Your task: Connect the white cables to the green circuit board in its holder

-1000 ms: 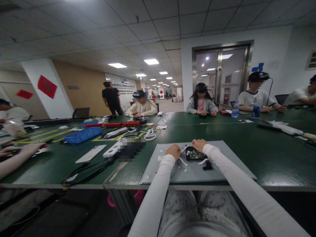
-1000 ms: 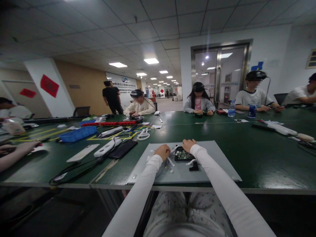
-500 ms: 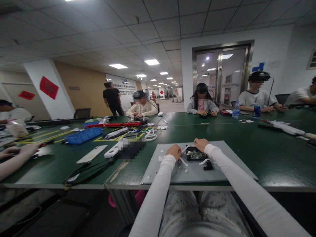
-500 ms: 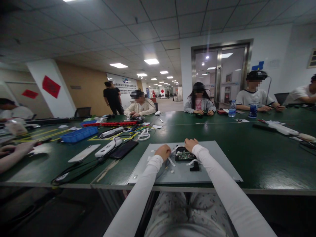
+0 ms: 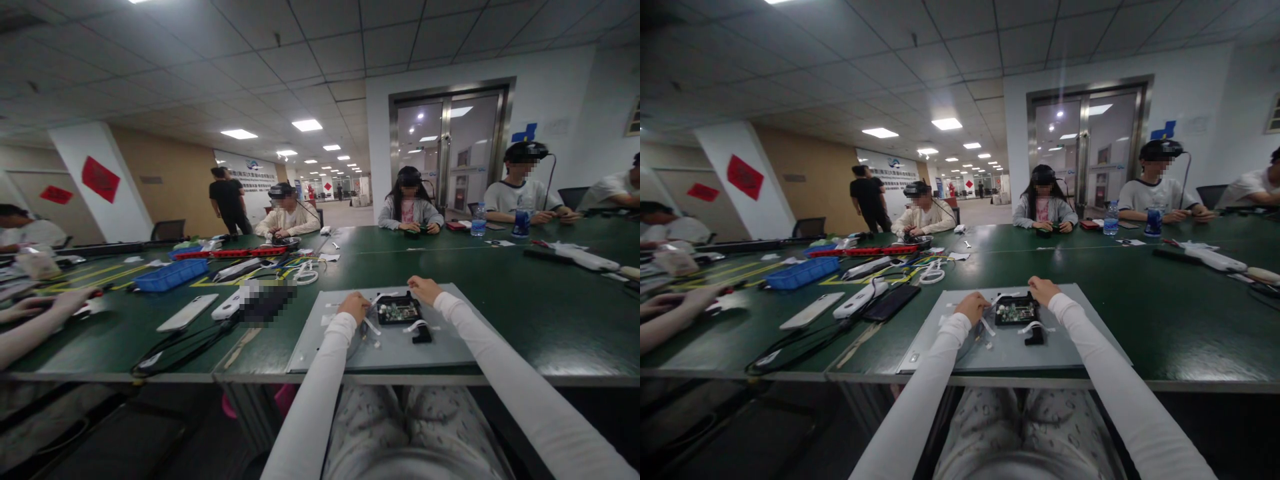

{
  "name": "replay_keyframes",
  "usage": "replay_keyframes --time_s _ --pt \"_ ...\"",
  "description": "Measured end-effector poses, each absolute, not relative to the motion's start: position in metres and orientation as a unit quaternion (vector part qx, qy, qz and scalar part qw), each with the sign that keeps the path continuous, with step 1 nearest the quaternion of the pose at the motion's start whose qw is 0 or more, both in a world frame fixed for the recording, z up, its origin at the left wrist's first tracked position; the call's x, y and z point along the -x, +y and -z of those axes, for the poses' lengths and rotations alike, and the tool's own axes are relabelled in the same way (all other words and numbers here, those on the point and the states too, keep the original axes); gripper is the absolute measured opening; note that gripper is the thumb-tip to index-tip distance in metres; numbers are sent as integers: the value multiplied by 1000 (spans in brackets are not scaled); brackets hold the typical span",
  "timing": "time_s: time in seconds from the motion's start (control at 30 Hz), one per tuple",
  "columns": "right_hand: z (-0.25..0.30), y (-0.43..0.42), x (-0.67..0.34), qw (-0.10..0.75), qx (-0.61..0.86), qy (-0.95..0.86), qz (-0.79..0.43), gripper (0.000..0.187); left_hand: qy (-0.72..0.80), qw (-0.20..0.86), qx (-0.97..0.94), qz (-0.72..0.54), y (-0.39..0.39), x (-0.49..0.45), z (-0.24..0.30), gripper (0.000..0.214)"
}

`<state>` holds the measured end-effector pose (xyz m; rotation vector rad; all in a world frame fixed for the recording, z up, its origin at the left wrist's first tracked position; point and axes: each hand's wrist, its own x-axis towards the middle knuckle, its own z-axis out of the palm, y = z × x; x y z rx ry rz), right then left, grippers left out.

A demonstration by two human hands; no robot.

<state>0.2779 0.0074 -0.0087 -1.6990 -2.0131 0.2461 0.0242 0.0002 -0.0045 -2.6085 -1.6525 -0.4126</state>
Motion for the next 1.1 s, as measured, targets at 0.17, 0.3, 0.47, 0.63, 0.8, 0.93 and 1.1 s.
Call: replay_keyframes --time_s 0.17,0.3,0.47,0.63,0.8,0.93,1.1 --pt "18 7 -298 357 615 -692 -121 27 -539 14 833 125 1 -26 7 34" --pt "19 7 -307 432 613 -651 -119 25 -534 17 835 129 1 -28 4 33" --pt "16 2 -314 441 625 -639 -79 24 -529 16 839 129 1 -29 2 30" --pt "16 1 -317 455 620 -636 -68 25 -525 29 839 139 -1 -29 1 27" --pt "18 3 -318 457 617 -637 -67 24 -541 41 831 126 -5 -30 -4 25" --pt "18 3 -317 458 613 -641 -64 24 -536 35 832 137 -3 -30 -2 26" --pt "18 1 -318 458 612 -642 -63 24 -535 35 829 156 2 -28 4 23"
